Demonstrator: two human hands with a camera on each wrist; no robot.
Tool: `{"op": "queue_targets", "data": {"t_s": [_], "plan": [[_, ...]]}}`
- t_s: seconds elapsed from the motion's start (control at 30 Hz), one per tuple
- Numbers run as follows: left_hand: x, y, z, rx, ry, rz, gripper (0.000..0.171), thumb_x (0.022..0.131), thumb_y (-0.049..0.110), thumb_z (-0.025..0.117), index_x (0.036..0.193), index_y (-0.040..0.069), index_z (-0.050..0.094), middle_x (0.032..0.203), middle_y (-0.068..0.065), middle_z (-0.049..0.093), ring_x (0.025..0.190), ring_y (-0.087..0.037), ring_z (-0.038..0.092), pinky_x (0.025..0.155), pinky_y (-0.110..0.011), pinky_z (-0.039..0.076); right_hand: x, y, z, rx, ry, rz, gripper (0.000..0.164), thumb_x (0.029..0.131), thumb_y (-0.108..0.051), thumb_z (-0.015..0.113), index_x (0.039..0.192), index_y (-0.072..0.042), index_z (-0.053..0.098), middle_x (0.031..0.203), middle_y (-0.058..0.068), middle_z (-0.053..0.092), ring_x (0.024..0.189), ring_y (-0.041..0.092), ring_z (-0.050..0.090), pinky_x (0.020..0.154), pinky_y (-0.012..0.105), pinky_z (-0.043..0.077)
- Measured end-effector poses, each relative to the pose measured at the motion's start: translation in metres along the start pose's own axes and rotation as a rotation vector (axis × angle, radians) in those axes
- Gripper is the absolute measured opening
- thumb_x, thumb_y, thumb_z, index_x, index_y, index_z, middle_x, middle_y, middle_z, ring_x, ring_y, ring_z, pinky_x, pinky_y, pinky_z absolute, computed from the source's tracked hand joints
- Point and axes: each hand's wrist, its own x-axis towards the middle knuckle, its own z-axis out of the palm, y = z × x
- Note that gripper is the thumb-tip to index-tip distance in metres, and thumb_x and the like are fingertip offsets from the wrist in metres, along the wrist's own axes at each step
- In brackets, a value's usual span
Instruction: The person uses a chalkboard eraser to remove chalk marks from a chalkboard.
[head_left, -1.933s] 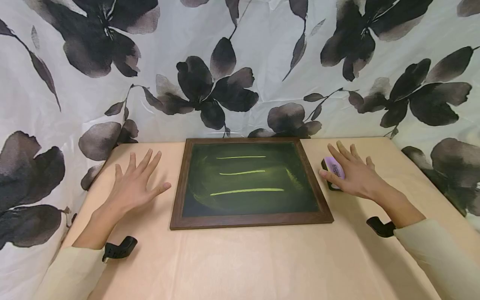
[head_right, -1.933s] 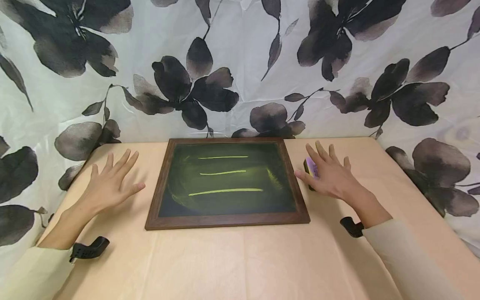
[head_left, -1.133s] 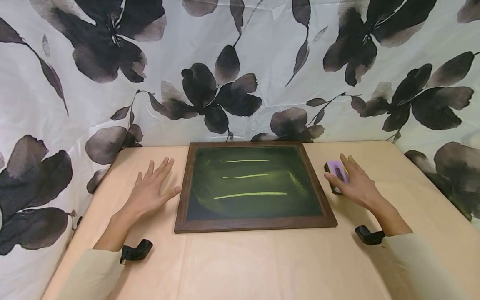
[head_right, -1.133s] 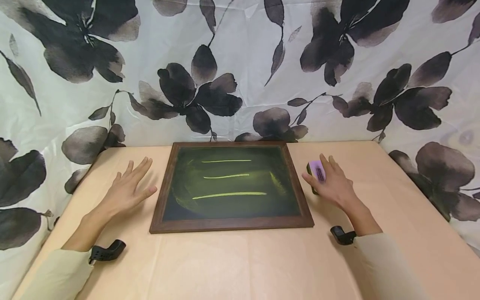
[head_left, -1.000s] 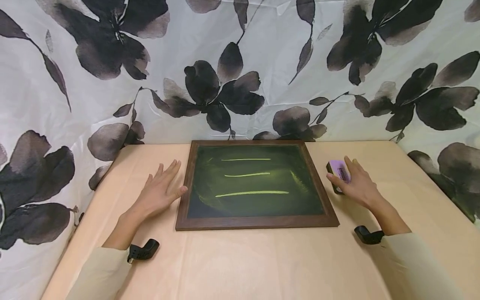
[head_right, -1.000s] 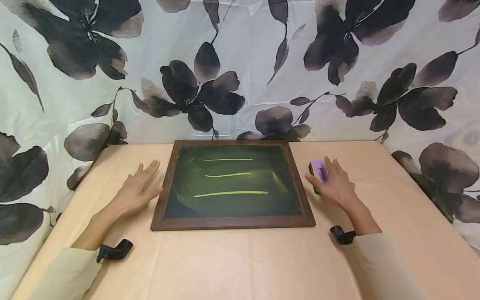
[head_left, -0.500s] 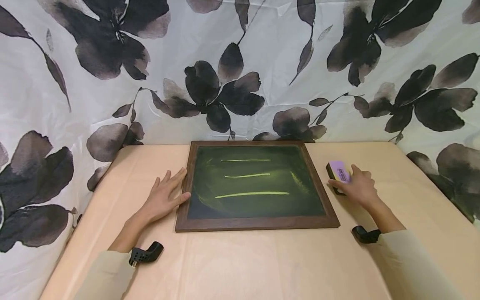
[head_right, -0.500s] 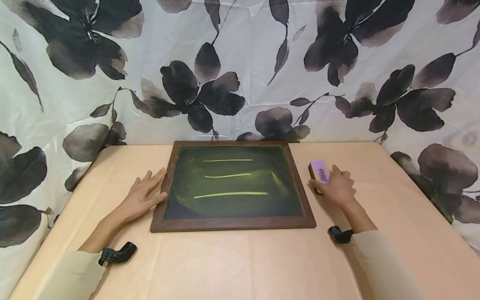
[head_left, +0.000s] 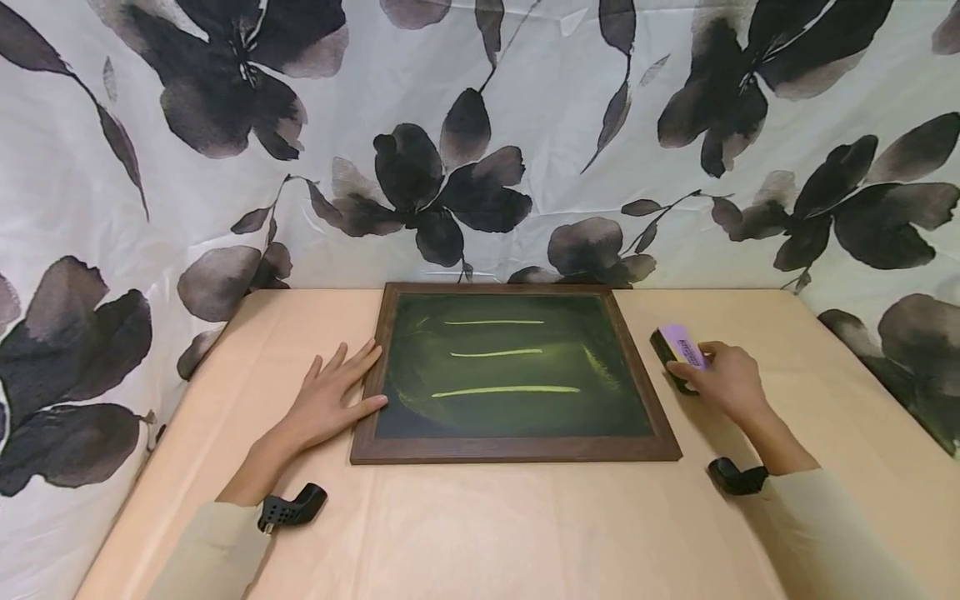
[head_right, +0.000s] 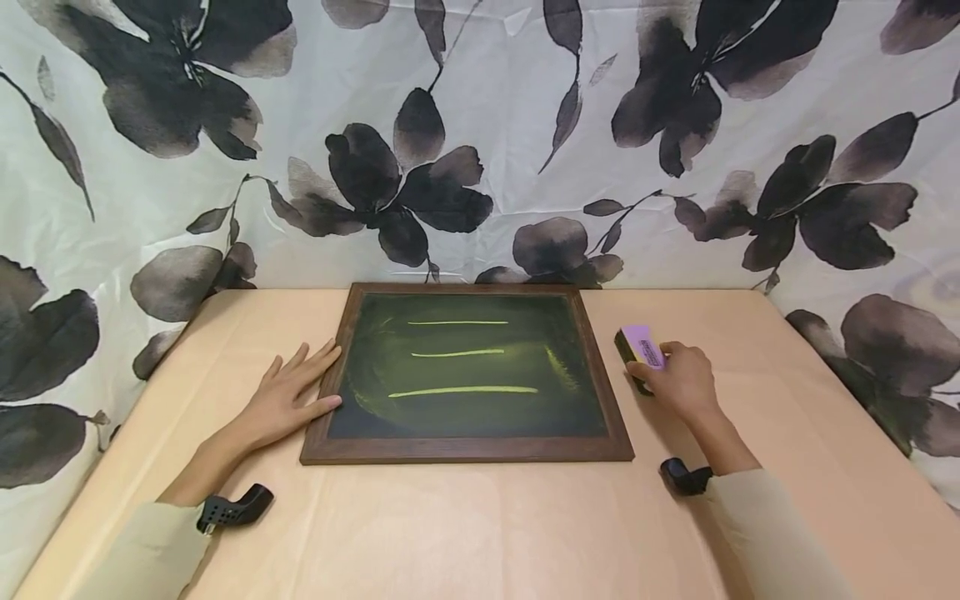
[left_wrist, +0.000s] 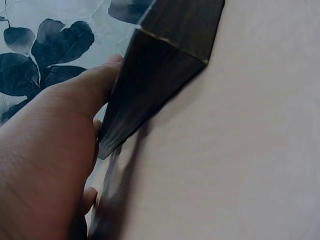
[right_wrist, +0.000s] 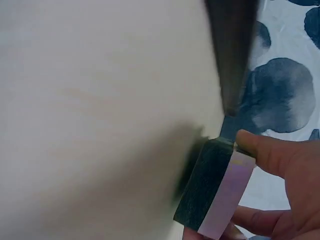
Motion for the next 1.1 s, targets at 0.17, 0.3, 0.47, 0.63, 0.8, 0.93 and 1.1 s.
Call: {"op": "queue_targets", "data": {"t_s": [0.17, 0.3, 0.47, 0.63, 0.8, 0.93, 1.1], "plan": [[-0.002, -0.003, -0.001, -0.002, -0.004, -0.008, 0.079, 0.09, 0.056, 0.057, 0.153, 0.02, 0.026, 0.158, -0.006, 0.021, 0.142, -0.041, 0.009, 0.108, -0.064, -0.001, 0.01, -0.021, -0.013, 0.038, -0.01, -0.055, 0.072, 0.093, -0.037, 0.063, 0.129, 0.022, 0.043, 0.091, 0.032, 0.066, 0.07, 0.033, 0.068, 0.056, 0.038, 0.047], [-0.002, -0.002, -0.001, -0.006, -0.006, -0.012, 0.079, 0.09, 0.055, 0.056, 0.153, 0.019, 0.027, 0.158, -0.006, 0.021, 0.142, -0.041, 0.009, 0.108, -0.064, -0.001, 0.016, -0.037, -0.015, 0.059, -0.041, -0.055, 0.072, 0.094, -0.041, 0.059, 0.133, 0.018, 0.043, 0.1, 0.034, 0.064, 0.072, 0.03, 0.069, 0.059, 0.04, 0.049], [-0.001, -0.001, -0.001, -0.006, -0.003, -0.015, 0.078, 0.09, 0.056, 0.056, 0.153, 0.019, 0.028, 0.157, -0.005, 0.022, 0.143, -0.041, 0.01, 0.109, -0.063, -0.001, 0.023, -0.056, -0.007, 0.068, -0.057, -0.073, 0.068, 0.093, -0.039, 0.061, 0.13, 0.017, 0.047, 0.093, 0.028, 0.067, 0.07, 0.028, 0.068, 0.056, 0.036, 0.048], [0.0, 0.0, -0.002, -0.002, -0.012, -0.015, 0.079, 0.09, 0.056, 0.056, 0.153, 0.019, 0.028, 0.157, -0.005, 0.022, 0.143, -0.04, 0.009, 0.109, -0.063, -0.001, 0.032, -0.077, 0.006, 0.072, -0.054, -0.106, 0.061, 0.09, -0.034, 0.066, 0.124, 0.015, 0.053, 0.085, 0.022, 0.068, 0.063, 0.024, 0.063, 0.049, 0.031, 0.041], [0.0, 0.001, -0.003, -0.005, -0.023, -0.02, 0.079, 0.09, 0.056, 0.056, 0.153, 0.018, 0.027, 0.157, -0.006, 0.021, 0.143, -0.04, 0.009, 0.109, -0.063, -0.001, 0.044, -0.093, 0.021, 0.076, -0.052, -0.19, 0.051, 0.088, -0.027, 0.07, 0.118, 0.013, 0.06, 0.082, 0.019, 0.067, 0.057, 0.021, 0.06, 0.05, 0.031, 0.041], [0.001, 0.001, -0.004, -0.002, -0.022, -0.02, 0.079, 0.09, 0.056, 0.056, 0.153, 0.019, 0.027, 0.158, -0.005, 0.021, 0.143, -0.04, 0.009, 0.109, -0.063, -0.001, 0.051, -0.099, 0.031, 0.086, -0.054, -0.247, 0.044, 0.086, -0.021, 0.072, 0.115, 0.011, 0.063, 0.085, 0.02, 0.064, 0.06, 0.022, 0.059, 0.053, 0.032, 0.041], [0.001, 0.001, -0.003, 0.007, -0.028, -0.022, 0.079, 0.09, 0.056, 0.056, 0.153, 0.018, 0.026, 0.158, -0.005, 0.02, 0.143, -0.04, 0.008, 0.109, -0.063, -0.001, 0.058, -0.103, 0.039, 0.093, -0.087, -0.252, 0.042, 0.087, -0.021, 0.071, 0.115, 0.01, 0.064, 0.084, 0.019, 0.063, 0.06, 0.023, 0.057, 0.052, 0.032, 0.039]]}}
